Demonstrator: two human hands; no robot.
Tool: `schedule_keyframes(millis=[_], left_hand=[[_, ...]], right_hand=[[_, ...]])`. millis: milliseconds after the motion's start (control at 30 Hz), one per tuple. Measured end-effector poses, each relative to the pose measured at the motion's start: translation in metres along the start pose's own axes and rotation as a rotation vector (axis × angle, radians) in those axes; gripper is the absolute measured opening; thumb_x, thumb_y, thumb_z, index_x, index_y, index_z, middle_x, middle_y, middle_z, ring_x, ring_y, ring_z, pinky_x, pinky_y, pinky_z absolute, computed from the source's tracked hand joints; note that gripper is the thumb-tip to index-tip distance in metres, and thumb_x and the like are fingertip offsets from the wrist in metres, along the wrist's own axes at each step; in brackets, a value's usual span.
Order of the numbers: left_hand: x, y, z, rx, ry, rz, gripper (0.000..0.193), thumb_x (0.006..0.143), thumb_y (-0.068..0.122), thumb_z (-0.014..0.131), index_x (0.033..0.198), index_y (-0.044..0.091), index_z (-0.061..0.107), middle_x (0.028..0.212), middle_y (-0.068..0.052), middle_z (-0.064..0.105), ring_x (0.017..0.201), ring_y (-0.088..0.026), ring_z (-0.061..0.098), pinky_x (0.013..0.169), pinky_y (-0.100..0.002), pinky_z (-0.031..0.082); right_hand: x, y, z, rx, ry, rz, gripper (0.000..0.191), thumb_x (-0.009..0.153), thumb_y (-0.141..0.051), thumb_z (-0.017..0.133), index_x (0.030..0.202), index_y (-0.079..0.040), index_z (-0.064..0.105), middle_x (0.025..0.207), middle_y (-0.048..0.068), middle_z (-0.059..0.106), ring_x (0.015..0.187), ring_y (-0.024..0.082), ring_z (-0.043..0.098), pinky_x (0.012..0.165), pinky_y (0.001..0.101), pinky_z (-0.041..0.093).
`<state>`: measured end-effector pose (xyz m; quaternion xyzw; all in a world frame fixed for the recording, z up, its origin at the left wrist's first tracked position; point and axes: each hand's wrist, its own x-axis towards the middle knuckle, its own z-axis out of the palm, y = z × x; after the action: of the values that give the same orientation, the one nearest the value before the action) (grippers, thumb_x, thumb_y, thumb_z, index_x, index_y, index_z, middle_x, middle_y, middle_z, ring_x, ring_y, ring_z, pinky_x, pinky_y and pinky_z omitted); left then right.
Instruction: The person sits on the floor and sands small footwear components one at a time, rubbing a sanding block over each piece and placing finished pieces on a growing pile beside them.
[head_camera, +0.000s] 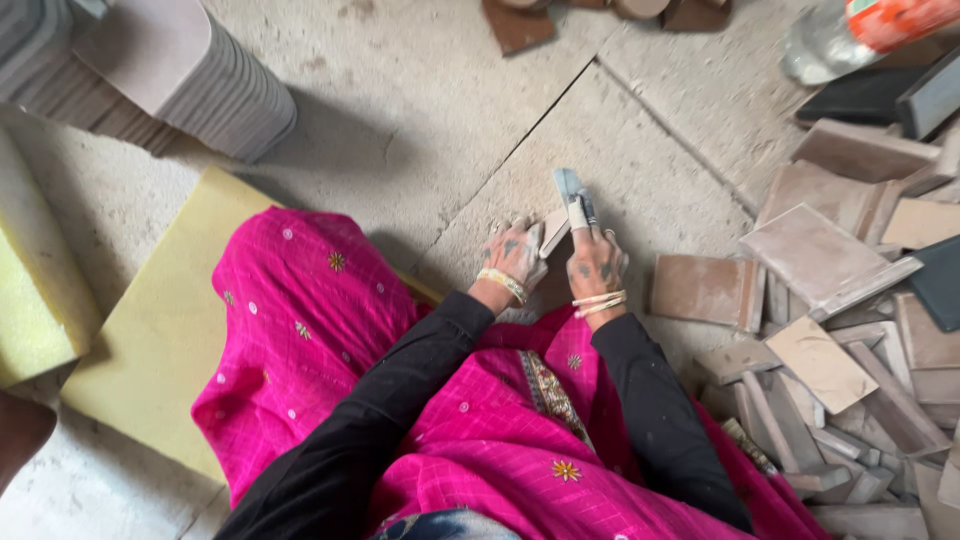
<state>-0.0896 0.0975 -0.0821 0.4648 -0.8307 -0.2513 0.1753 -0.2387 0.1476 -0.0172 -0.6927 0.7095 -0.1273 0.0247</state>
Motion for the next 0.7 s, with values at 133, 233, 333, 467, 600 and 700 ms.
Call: schedule_keyframes(millis=[133,233,333,467,600,700], left_hand=[[0.01,-0.003,-0.019,-0.037,-0.003,-0.019,0.063,0.077,0.026,0.071,0.137,0.012,0.057,0.129,-0.018,0.062,0.124,-0.04,0.059,0.115,-0.05,0.044],[0.012,-0.01,-0.033,-0.132,-0.229,-0.085,0.071,0.075,0.032,0.077,0.137,0.008,0.053,0.131,-0.024,0.055,0.116,-0.045,0.057,0.102,-0.052,0.047],[0.019,-0.014,-0.039,-0.192,-0.321,-0.079,0.073,0.071,0.029,0.075,0.136,0.005,0.052,0.132,-0.026,0.055,0.113,-0.047,0.057,0.097,-0.052,0.05],[0.023,-0.005,-0.033,-0.062,-0.423,-0.14,0.059,0.079,0.03,0.067,0.129,0.003,0.053,0.125,-0.026,0.057,0.113,-0.042,0.06,0.099,-0.05,0.051],[0.012,-0.014,-0.013,-0.003,-0.249,0.079,0.043,0.087,0.03,0.06,0.123,0.008,0.057,0.119,-0.02,0.063,0.121,-0.039,0.06,0.103,-0.051,0.049],[0.007,-0.027,-0.01,0.111,-0.147,0.208,0.048,0.087,0.033,0.061,0.126,0.005,0.052,0.131,-0.022,0.062,0.127,-0.038,0.057,0.107,-0.05,0.045]], right_hand=[[0.027,0.021,0.021,0.179,0.001,0.138,0.026,0.087,-0.002,0.059,0.112,-0.003,0.066,0.103,0.021,0.067,0.089,0.044,0.064,0.078,0.0557,0.053],[0.015,0.008,0.028,0.208,0.062,0.06,0.027,0.083,-0.001,0.058,0.109,-0.001,0.064,0.103,0.022,0.066,0.089,0.045,0.064,0.077,0.0559,0.054],[0.003,-0.007,0.018,0.205,0.116,-0.018,0.036,0.082,0.003,0.056,0.117,0.001,0.063,0.111,0.023,0.066,0.09,0.044,0.064,0.075,0.055,0.056],[0.002,-0.024,0.006,0.128,0.164,-0.059,0.048,0.091,0.007,0.055,0.137,0.003,0.062,0.142,0.031,0.063,0.08,0.037,0.063,0.061,0.0476,0.059],[-0.026,-0.021,0.016,-0.053,0.104,-0.156,0.048,0.085,-0.005,0.06,0.133,0.0,0.063,0.117,0.021,0.068,0.087,0.042,0.066,0.058,0.0506,0.057],[-0.004,0.001,0.033,-0.018,-0.016,-0.05,0.038,0.091,-0.004,0.057,0.129,0.0,0.063,0.106,0.02,0.068,0.089,0.042,0.069,0.068,0.0531,0.058]])
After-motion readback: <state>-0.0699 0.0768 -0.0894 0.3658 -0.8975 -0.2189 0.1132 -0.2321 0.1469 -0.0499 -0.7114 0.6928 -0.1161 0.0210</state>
